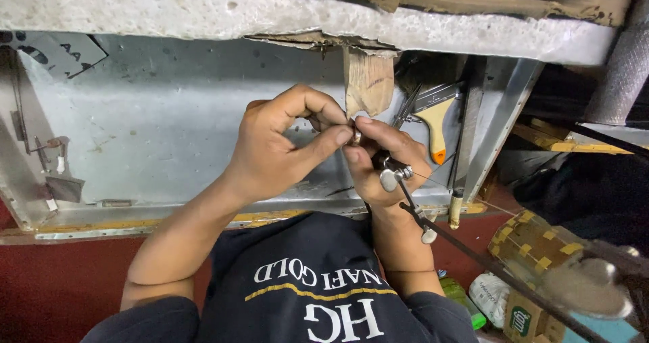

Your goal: The person cleans the workbench, measures a small metal piece with calipers, and then uses a jeweler's saw to cut it.

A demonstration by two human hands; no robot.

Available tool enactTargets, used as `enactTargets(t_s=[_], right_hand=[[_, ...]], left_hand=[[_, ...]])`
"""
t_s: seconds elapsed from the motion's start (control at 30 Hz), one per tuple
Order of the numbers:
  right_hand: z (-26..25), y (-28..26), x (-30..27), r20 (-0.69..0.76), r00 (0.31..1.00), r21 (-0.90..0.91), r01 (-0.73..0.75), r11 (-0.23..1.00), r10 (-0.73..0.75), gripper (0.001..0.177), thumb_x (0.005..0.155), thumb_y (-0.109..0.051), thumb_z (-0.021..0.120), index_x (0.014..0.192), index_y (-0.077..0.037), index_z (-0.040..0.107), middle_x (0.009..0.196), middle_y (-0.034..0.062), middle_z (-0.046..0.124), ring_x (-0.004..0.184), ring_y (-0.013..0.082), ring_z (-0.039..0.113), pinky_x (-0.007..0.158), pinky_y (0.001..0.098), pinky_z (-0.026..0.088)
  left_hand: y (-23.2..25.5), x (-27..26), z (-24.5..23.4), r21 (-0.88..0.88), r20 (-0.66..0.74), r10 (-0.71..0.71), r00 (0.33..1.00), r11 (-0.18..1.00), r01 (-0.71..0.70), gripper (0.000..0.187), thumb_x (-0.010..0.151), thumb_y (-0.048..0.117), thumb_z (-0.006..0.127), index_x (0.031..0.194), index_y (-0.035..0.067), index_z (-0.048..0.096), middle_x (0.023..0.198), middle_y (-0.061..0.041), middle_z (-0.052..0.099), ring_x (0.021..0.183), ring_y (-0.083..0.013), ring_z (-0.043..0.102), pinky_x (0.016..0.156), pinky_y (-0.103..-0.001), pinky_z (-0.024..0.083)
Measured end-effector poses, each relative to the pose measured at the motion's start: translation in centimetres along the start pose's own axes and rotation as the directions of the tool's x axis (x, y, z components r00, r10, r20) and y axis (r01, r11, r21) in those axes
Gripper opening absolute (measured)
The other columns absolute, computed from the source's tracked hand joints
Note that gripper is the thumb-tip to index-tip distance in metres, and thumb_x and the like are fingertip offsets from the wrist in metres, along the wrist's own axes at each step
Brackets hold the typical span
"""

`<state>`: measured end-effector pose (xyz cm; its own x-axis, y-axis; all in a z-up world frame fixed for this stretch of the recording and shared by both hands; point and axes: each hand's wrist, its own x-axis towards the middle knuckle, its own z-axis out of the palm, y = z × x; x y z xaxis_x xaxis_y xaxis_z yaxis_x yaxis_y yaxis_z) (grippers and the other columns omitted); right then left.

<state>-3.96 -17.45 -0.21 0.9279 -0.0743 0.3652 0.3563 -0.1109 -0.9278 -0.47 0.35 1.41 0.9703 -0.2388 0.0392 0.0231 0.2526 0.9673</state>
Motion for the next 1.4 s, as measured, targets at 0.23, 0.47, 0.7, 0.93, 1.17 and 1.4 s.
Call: enactTargets(t_s=[0.23,0.47,0.7,0.93,1.17,1.4], right_hand=[[-0.3,-0.1,0.0,-0.031,1.000,-0.004,0.000,1.000,0.000,0.023,0.081,0.006,0.079,0.097,0.020,0.070,0.051,0.0155,0.060,0.037,0.0099,0.044,0.041,0.0293,0.042],[0.0,0.6,-2.3,-0.147,0.988,-0.031,-0.045,0.999,0.040,0.032,0.079,0.006,0.083,0.101,0.021,0.065,0.060,0.0209,0.064,0.044,0.0173,0.057,0.050,0.0326,0.053],[-1.0,2.1,-3.5,-0.060,0.997,-0.060,-0.057,0.997,0.053,0.033,0.099,-0.022,0.066,0.088,0.009,0.062,0.056,0.0113,0.060,0.042,0.0176,0.051,0.047,0.0318,0.046],[-0.6,2.9,-4.2,0.005,0.999,-0.220,-0.031,0.975,0.033,0.049,0.107,-0.036,0.054,0.109,0.011,0.067,0.059,0.0121,0.062,0.043,0.0147,0.053,0.046,0.0313,0.047],[-1.1,4.5,-5.8,0.024,0.999,-0.399,-0.029,0.917,0.042,0.046,0.106,-0.034,0.054,0.084,0.003,0.072,0.049,0.0055,0.053,0.035,0.0217,0.042,0.041,0.0310,0.044],[-0.5,4.9,-4.2,0.094,0.988,-0.646,0.154,0.748,-0.123,0.031,0.106,-0.012,0.060,0.080,0.005,0.066,0.051,0.0176,0.053,0.041,0.0327,0.052,0.044,0.0328,0.045]], left_hand=[[0.5,-0.5,-0.1,-0.038,0.072,-0.014,0.997,0.999,0.017,0.016,0.102,0.015,0.066,0.109,0.003,0.075,0.093,-0.011,0.077,0.085,-0.0196,0.073,0.080,-0.038,0.061],[0.3,-0.3,-0.1,-0.033,0.060,0.004,0.998,0.999,-0.002,0.016,0.093,0.009,0.078,0.107,0.001,0.076,0.096,-0.011,0.077,0.088,-0.0202,0.074,0.082,-0.037,0.060],[1.2,-0.1,1.3,-0.064,-0.010,0.143,0.990,0.988,-0.144,0.025,0.108,-0.002,0.052,0.116,-0.020,0.069,0.095,-0.019,0.072,0.102,-0.0086,0.060,0.102,-0.018,0.045],[0.0,-0.6,1.7,0.046,-0.105,0.023,0.994,0.999,-0.018,0.025,0.099,0.016,0.071,0.110,-0.005,0.074,0.091,-0.016,0.072,0.094,-0.0210,0.064,0.093,-0.034,0.053],[-1.7,-0.7,1.5,0.127,-0.117,0.117,0.986,0.987,-0.102,0.013,0.085,0.006,0.085,0.096,0.002,0.079,0.096,-0.009,0.078,0.085,-0.0253,0.078,0.080,-0.039,0.065],[-0.3,0.6,2.1,0.355,-0.086,0.265,0.960,0.909,-0.219,0.010,0.085,0.010,0.085,0.093,0.006,0.080,0.081,-0.004,0.077,0.063,-0.0202,0.074,0.057,-0.032,0.061]])
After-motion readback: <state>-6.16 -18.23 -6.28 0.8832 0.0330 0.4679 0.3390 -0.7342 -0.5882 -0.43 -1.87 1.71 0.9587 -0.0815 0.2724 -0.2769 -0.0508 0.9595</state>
